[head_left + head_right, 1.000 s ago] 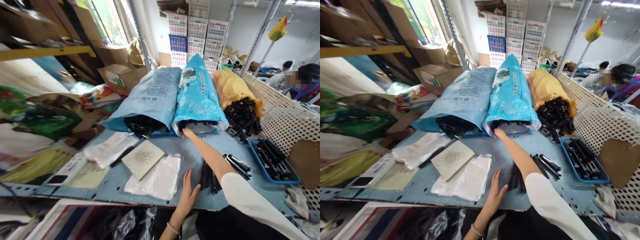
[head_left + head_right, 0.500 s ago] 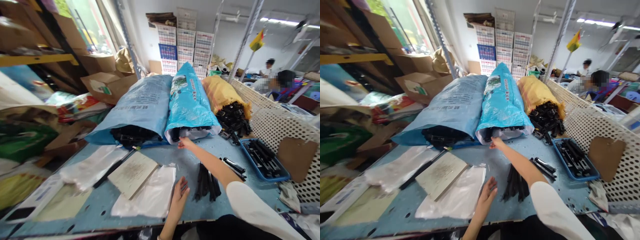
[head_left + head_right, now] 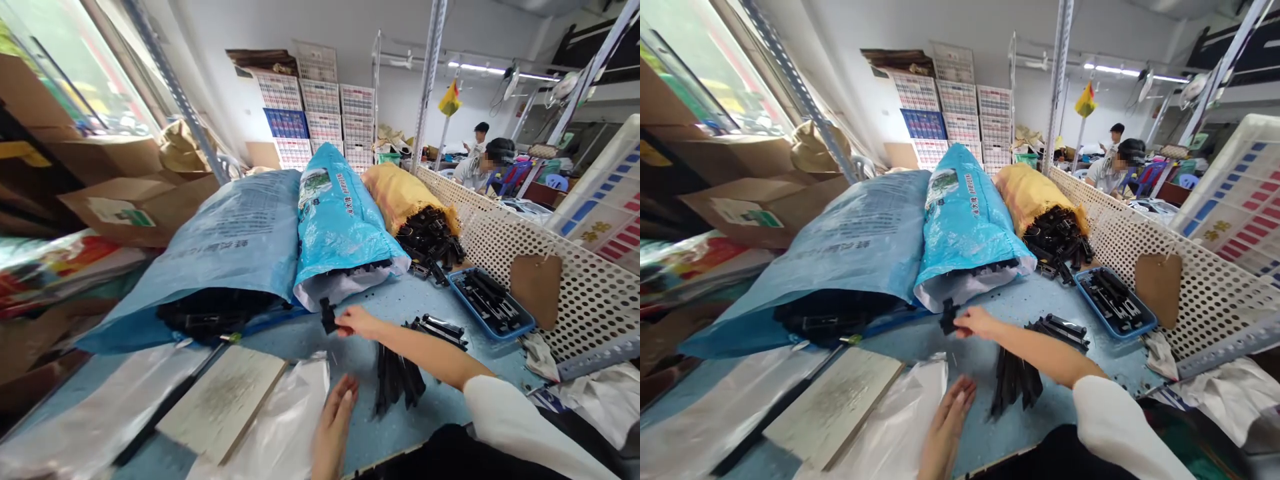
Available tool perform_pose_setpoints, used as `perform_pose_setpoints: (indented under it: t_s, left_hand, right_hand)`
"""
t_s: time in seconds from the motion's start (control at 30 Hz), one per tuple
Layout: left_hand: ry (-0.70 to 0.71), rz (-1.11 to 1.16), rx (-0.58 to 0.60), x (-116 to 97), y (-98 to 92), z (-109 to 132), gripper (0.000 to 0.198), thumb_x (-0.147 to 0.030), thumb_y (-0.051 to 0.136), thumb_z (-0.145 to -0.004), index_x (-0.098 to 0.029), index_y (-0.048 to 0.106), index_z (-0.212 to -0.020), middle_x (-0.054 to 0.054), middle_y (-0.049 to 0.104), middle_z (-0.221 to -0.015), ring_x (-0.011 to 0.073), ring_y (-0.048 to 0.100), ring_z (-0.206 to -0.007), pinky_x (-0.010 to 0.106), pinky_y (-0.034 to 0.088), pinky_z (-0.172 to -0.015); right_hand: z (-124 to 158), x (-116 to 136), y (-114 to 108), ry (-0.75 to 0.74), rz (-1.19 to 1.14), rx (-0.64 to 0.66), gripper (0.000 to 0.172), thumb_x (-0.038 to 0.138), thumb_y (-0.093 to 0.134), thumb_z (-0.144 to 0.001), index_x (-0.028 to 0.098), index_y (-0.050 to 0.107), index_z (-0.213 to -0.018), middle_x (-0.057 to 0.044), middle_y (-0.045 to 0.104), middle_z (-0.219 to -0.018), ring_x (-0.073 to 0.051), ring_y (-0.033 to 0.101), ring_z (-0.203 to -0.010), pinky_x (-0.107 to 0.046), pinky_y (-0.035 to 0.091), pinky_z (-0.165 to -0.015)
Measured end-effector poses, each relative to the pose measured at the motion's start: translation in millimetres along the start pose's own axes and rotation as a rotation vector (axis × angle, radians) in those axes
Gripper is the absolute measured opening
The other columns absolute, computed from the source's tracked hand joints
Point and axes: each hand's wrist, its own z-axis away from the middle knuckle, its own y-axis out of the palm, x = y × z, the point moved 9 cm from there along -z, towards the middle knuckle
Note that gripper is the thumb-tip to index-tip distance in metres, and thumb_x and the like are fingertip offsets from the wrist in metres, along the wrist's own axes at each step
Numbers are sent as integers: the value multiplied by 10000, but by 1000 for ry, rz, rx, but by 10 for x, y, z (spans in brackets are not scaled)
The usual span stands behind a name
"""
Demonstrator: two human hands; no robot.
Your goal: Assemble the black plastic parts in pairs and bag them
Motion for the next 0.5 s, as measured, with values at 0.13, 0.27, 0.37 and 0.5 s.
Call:
perform_pose_setpoints:
  t_s: [0.13, 0.27, 0.37, 0.5]
  left_hand:
    - [-104, 333, 46, -147, 169, -24, 732, -727, 728, -730, -274, 646, -1300, 109, 729, -1248, 311, 712, -1105, 487, 559, -1007]
    - [-166, 277, -1, -199, 199, 10, 755, -548, 848, -671, -326, 615, -1354, 77, 740, -1218, 322, 719, -1076, 413, 614, -872]
    - [-229, 146, 0, -178, 228, 111, 834, -515, 866, -658, -259, 573, -1395, 102, 740, -1190, 324, 741, -1013, 358, 624, -748]
    - [-178, 38, -18, -258, 220, 237, 923, -560, 873, -633, -228, 533, -1425, 104, 758, -1116, 255, 758, -793, 276, 567, -565]
  right_hand:
    - [759, -556, 200, 39, 98, 261, 168, 126, 695, -885, 159, 545, -819, 55, 630, -559, -100, 610, -468, -199, 513, -505]
    - [1285, -809, 226, -26, 329, 406, 140, 124, 684, -877, 184, 559, -863, 98, 605, -562, -88, 614, -474, -177, 502, -520]
    - [1488, -641, 183, -70, 542, 558, 76, 142, 681, -889, 178, 624, -856, 89, 636, -582, -86, 643, -517, -165, 512, -565]
    - [1350, 411, -553, -165, 577, 142, 21, 99, 691, -858, 96, 677, -843, 44, 668, -597, -85, 639, -501, -141, 469, -523]
